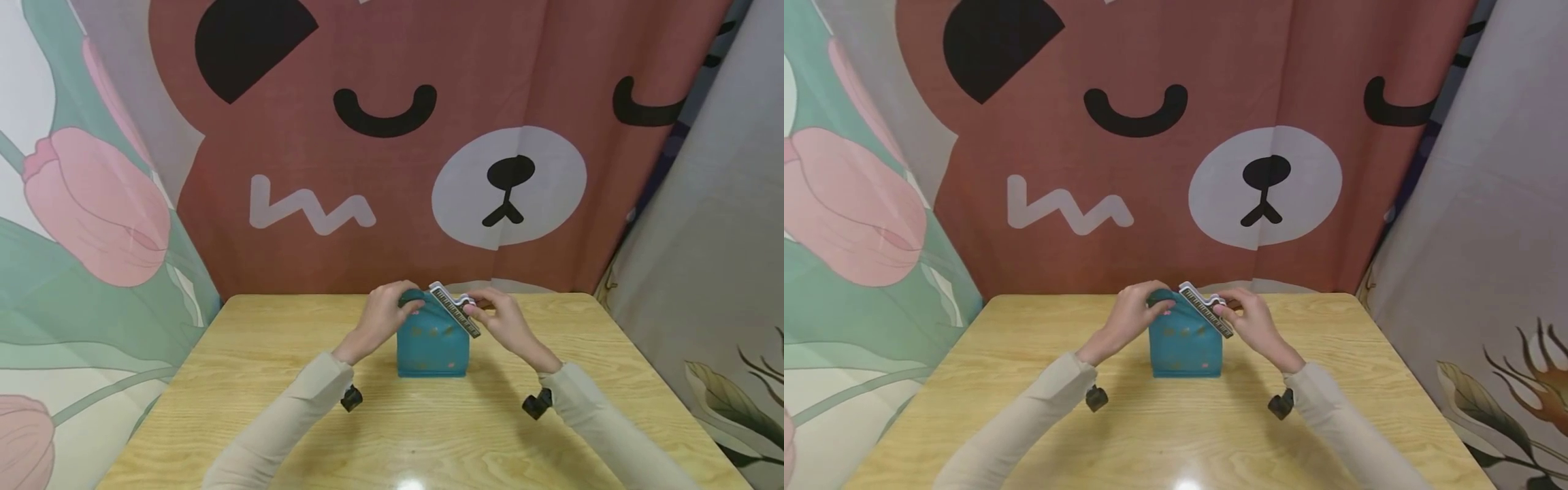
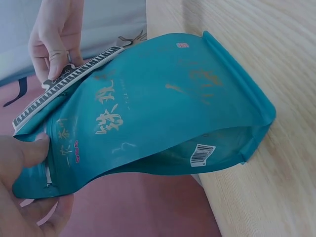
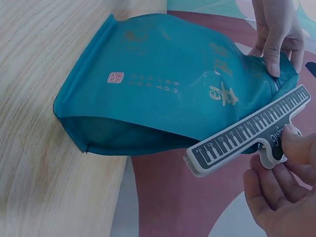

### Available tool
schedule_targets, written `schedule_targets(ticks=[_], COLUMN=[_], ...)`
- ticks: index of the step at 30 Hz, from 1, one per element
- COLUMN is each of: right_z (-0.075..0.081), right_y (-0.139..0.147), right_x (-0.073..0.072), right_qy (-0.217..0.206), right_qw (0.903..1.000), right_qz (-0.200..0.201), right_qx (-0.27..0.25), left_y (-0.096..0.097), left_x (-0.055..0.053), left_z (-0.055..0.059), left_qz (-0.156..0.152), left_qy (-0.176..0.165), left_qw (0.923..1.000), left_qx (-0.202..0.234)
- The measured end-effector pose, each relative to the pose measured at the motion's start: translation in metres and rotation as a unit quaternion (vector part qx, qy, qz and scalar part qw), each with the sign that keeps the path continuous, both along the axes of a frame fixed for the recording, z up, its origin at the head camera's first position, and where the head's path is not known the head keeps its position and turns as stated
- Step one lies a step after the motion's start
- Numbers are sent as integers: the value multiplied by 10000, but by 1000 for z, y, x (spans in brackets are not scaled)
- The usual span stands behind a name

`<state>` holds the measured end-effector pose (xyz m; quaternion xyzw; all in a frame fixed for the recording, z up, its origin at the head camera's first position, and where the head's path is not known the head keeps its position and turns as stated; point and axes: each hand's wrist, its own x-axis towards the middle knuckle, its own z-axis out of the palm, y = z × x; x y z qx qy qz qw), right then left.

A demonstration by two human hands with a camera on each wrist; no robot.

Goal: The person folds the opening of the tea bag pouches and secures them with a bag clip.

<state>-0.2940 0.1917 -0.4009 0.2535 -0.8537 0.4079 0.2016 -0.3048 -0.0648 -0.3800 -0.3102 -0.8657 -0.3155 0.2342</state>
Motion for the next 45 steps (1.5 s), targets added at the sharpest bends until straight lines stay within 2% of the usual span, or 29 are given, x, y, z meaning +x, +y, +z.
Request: schedule_targets(ticks=[5, 12, 18, 27, 36, 45], right_z=[0, -4, -5, -4, 0, 3], right_y=[-3, -9, -12, -15, -20, -25], right_x=[1, 0, -2, 1, 1, 3], right_qy=[220, 1160, 1719, 2055, 2429, 2353], right_qw=[9996, 9915, 9831, 9765, 9685, 9699], right_qz=[-161, -560, -619, -642, -545, -613], right_qx=[-88, -182, -140, -56, 49, 142], left_y=[0, 0, 0, 1, 2, 1], left_x=[1, 2, 1, 1, 0, 0], left_z=[1, 4, 5, 4, 5, 5], left_qz=[-27, -143, -195, -119, -125, -73], left_qy=[-54, -204, -152, -285, -79, -182], left_qw=[10000, 9997, 9997, 9995, 9999, 9998], left_qx=[-28, -82, -28, -9, 14, 51])
